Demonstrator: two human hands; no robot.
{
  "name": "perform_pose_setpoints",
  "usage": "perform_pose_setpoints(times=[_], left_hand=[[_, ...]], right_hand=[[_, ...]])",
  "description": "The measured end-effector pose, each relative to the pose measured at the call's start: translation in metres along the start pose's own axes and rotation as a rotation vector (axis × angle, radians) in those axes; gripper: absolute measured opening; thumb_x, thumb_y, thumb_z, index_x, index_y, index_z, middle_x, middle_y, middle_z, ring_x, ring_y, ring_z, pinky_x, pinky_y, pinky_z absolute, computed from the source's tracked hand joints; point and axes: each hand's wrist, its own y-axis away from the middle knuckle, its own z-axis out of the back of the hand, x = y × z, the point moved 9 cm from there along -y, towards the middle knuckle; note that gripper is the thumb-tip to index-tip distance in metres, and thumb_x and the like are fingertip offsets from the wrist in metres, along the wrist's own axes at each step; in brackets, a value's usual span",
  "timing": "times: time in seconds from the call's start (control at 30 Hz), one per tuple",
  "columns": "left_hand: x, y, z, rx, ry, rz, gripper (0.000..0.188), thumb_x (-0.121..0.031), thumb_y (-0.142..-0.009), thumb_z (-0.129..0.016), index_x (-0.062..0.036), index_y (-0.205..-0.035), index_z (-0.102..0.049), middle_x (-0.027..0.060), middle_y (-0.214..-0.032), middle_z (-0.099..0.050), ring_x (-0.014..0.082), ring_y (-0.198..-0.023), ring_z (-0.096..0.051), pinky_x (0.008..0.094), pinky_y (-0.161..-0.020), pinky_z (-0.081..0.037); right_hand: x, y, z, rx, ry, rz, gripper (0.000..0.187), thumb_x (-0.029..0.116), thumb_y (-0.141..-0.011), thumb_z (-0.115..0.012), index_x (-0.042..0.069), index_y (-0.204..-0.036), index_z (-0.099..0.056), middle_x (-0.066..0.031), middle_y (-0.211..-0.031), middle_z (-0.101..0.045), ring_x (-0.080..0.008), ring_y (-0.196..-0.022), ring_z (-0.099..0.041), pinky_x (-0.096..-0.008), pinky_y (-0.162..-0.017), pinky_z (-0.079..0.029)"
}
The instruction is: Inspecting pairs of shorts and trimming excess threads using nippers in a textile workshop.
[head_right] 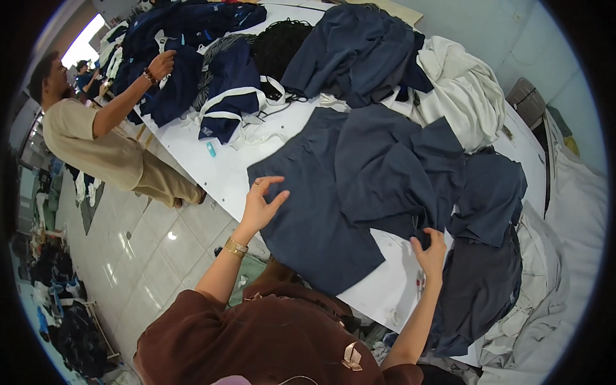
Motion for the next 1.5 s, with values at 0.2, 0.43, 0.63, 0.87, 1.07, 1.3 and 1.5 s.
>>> perform_pose_setpoints(times=[0.2,0.43,0.63,0.87,1.07,1.3,1.5], left_hand=[[0.063,-0.043,0.100,-0.334,0.008,-0.041,0.041,-0.017,-0.077,-0.071,-0.0042,-0.112,-0.054,0.0151,-0.109,-0.055,0.0303,-0.103,-0.051,0.0367,-0.086,-0.042],[0.138,-0.106,0.164,-0.407,0.050,0.043,0.042,-0.015,-0.079,-0.070,-0.0048,-0.116,-0.051,0.0120,-0.118,-0.052,0.0262,-0.110,-0.047,0.0378,-0.089,-0.040],[0.137,-0.119,0.147,-0.208,0.213,-0.012,0.041,-0.014,-0.084,-0.066,-0.0030,-0.119,-0.049,0.0088,-0.121,-0.050,0.0190,-0.113,-0.046,0.0347,-0.092,-0.038],[0.063,-0.082,0.017,0.273,0.403,-0.056,0.026,-0.014,-0.084,-0.066,-0.0035,-0.107,-0.058,0.0082,-0.108,-0.055,0.0186,-0.095,-0.055,0.0286,-0.078,-0.046],[-0.043,-0.013,-0.101,0.661,0.256,-0.319,0.012,-0.011,-0.078,-0.069,-0.0065,-0.088,-0.065,0.0082,-0.096,-0.060,0.0251,-0.091,-0.057,0.0322,-0.075,-0.047],[-0.091,0.032,-0.215,0.501,-0.348,-0.799,0.024,-0.026,-0.081,-0.065,-0.0109,-0.099,-0.065,0.0158,-0.122,-0.050,0.0362,-0.119,-0.042,0.0445,-0.094,-0.035],[-0.090,-0.030,-0.233,0.358,-0.569,-0.649,0.051,-0.025,-0.084,-0.060,-0.0023,-0.127,-0.044,0.0138,-0.116,-0.056,0.0251,-0.088,-0.060,0.0412,-0.074,-0.041]], right_hand=[[0.072,0.002,-0.002,-0.333,0.058,-0.055,0.035,0.015,-0.081,-0.066,0.000,-0.112,-0.056,-0.0168,-0.106,-0.057,-0.0321,-0.098,-0.056,-0.0356,-0.087,-0.042],[0.150,0.017,-0.048,-0.459,0.213,-0.113,0.041,0.013,-0.079,-0.066,0.003,-0.117,-0.055,-0.0166,-0.111,-0.056,-0.0323,-0.106,-0.053,-0.0376,-0.093,-0.040],[0.142,0.012,-0.040,-0.500,0.265,-0.247,0.033,0.013,-0.075,-0.068,0.005,-0.106,-0.061,-0.0166,-0.105,-0.057,-0.0345,-0.098,-0.056,-0.0396,-0.084,-0.045],[0.053,0.036,-0.013,-0.469,0.241,-0.388,0.024,0.004,-0.074,-0.064,0.008,-0.098,-0.064,-0.0165,-0.097,-0.059,-0.0349,-0.093,-0.058,-0.0402,-0.081,-0.047],[-0.013,0.032,-0.011,-0.518,0.296,-0.497,0.020,0.013,-0.071,-0.070,0.007,-0.088,-0.061,-0.0172,-0.089,-0.058,-0.0370,-0.086,-0.057,-0.0445,-0.074,-0.047],[-0.022,0.001,-0.010,-0.492,0.488,-0.267,0.021,0.020,-0.069,-0.072,0.008,-0.084,-0.064,-0.0123,-0.079,-0.059,-0.0312,-0.076,-0.058,-0.0378,-0.066,-0.047],[0.006,-0.056,0.086,-0.605,-0.176,-0.210,0.017,0.014,-0.071,-0.061,-0.001,-0.077,-0.055,-0.0142,-0.065,-0.059,-0.0301,-0.062,-0.060,-0.0365,-0.062,-0.048]])
